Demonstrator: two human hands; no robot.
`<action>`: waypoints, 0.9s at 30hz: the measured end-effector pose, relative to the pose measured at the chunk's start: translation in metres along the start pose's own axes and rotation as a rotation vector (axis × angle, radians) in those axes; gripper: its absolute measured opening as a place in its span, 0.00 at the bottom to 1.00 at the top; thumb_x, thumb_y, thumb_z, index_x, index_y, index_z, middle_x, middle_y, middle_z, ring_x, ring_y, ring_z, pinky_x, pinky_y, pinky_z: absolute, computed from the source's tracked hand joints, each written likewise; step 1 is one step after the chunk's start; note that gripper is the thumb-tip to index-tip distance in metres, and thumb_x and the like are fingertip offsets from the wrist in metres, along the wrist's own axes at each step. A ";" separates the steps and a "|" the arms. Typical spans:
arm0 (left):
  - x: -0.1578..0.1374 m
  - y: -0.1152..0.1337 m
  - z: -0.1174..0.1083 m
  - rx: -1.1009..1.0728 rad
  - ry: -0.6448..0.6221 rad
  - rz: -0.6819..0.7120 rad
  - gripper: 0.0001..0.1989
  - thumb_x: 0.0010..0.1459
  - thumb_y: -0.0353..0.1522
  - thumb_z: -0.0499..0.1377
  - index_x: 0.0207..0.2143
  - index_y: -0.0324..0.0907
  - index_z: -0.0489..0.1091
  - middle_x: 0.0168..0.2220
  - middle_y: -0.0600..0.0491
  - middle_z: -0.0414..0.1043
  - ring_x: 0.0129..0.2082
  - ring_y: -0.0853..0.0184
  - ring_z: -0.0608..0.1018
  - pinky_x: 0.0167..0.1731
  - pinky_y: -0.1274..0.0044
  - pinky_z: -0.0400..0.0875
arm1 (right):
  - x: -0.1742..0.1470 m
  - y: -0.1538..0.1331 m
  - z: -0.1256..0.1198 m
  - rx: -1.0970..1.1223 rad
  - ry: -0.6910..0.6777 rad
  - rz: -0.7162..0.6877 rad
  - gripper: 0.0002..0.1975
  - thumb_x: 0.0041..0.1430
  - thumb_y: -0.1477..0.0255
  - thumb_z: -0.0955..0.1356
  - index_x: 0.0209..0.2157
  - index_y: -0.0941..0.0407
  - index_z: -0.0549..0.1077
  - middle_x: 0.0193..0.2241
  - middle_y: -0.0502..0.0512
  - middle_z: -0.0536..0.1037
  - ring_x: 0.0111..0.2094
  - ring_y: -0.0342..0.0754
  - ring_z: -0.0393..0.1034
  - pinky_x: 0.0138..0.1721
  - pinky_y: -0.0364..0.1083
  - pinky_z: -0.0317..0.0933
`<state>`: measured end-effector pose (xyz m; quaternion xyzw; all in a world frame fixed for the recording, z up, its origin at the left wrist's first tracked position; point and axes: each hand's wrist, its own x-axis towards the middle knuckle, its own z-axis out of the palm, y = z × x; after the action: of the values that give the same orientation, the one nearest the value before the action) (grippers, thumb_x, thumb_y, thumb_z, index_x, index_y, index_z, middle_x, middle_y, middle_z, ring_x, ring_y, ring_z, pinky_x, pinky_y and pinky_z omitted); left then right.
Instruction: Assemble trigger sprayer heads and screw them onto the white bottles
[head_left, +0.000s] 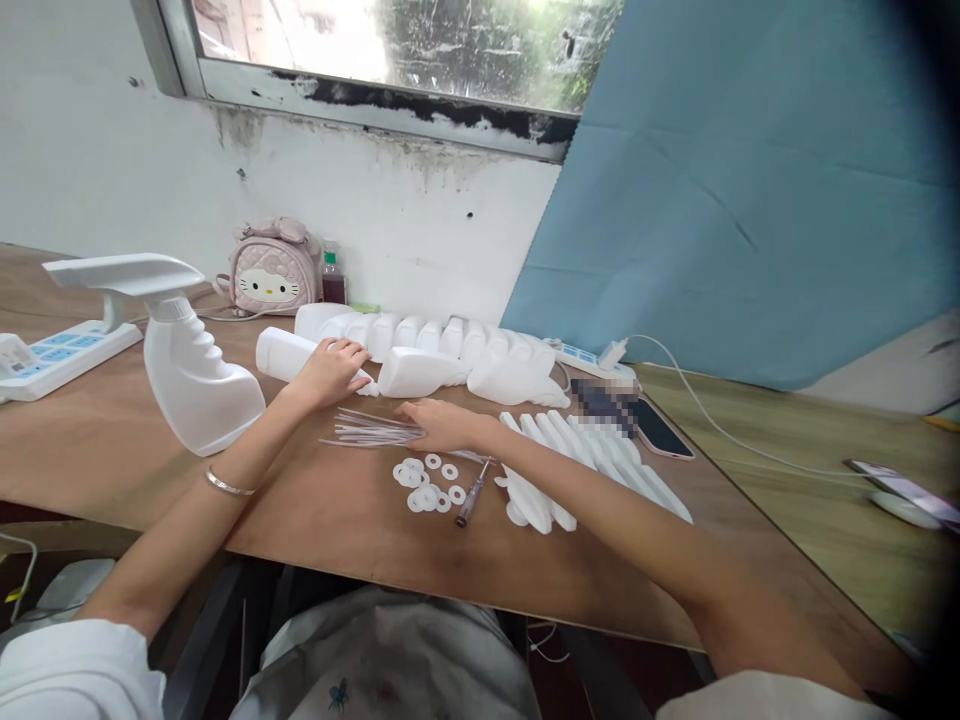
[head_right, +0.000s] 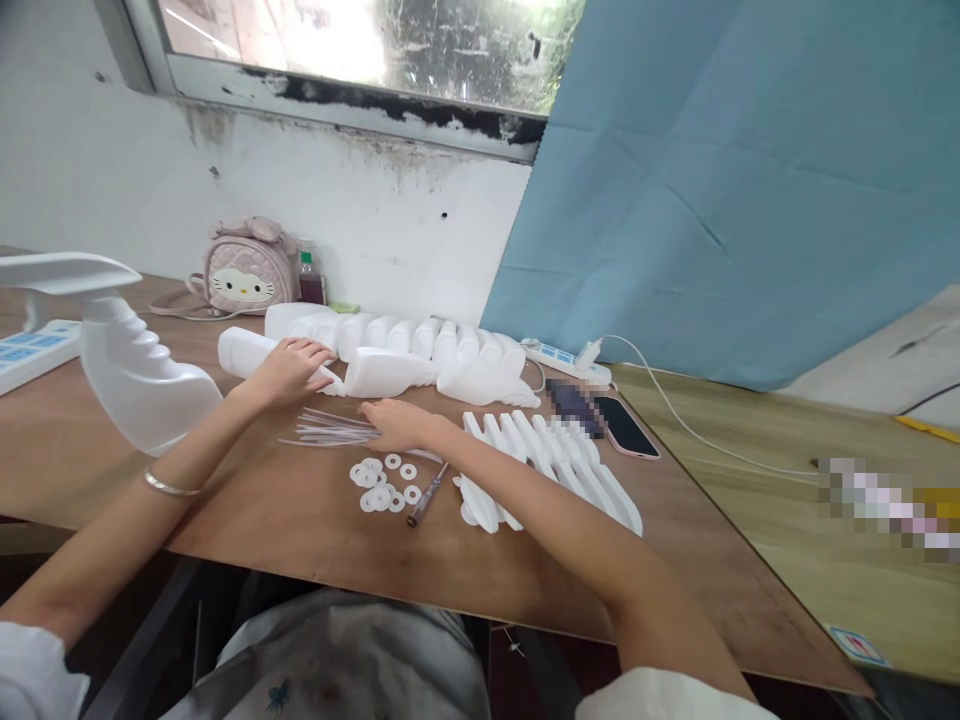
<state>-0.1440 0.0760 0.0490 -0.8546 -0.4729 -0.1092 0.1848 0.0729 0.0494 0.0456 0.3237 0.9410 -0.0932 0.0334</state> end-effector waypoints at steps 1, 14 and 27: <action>-0.001 0.004 -0.005 -0.049 0.021 0.041 0.17 0.56 0.37 0.50 0.44 0.36 0.66 0.45 0.43 0.68 0.47 0.58 0.67 0.45 0.68 0.58 | -0.004 0.004 -0.003 -0.008 -0.018 -0.012 0.24 0.49 0.67 0.67 0.48 0.60 0.62 0.43 0.62 0.72 0.44 0.53 0.66 0.39 0.47 0.59; -0.022 0.037 0.013 -0.292 -0.359 0.256 0.23 0.52 0.41 0.54 0.48 0.39 0.63 0.46 0.45 0.66 0.45 0.59 0.69 0.42 0.72 0.62 | -0.031 0.027 0.000 -0.278 -0.185 0.104 0.26 0.44 0.69 0.66 0.47 0.61 0.63 0.42 0.64 0.70 0.38 0.56 0.69 0.33 0.48 0.62; -0.040 0.031 0.015 -0.237 -0.335 0.197 0.20 0.56 0.37 0.49 0.49 0.39 0.61 0.46 0.44 0.65 0.46 0.59 0.68 0.39 0.73 0.64 | -0.029 0.022 -0.008 -0.259 -0.055 0.078 0.23 0.49 0.73 0.64 0.48 0.60 0.60 0.46 0.62 0.68 0.44 0.53 0.67 0.39 0.47 0.61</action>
<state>-0.1385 0.0367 0.0145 -0.9186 -0.3950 -0.0019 0.0117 0.1100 0.0505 0.0533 0.3503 0.9306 0.0214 0.1042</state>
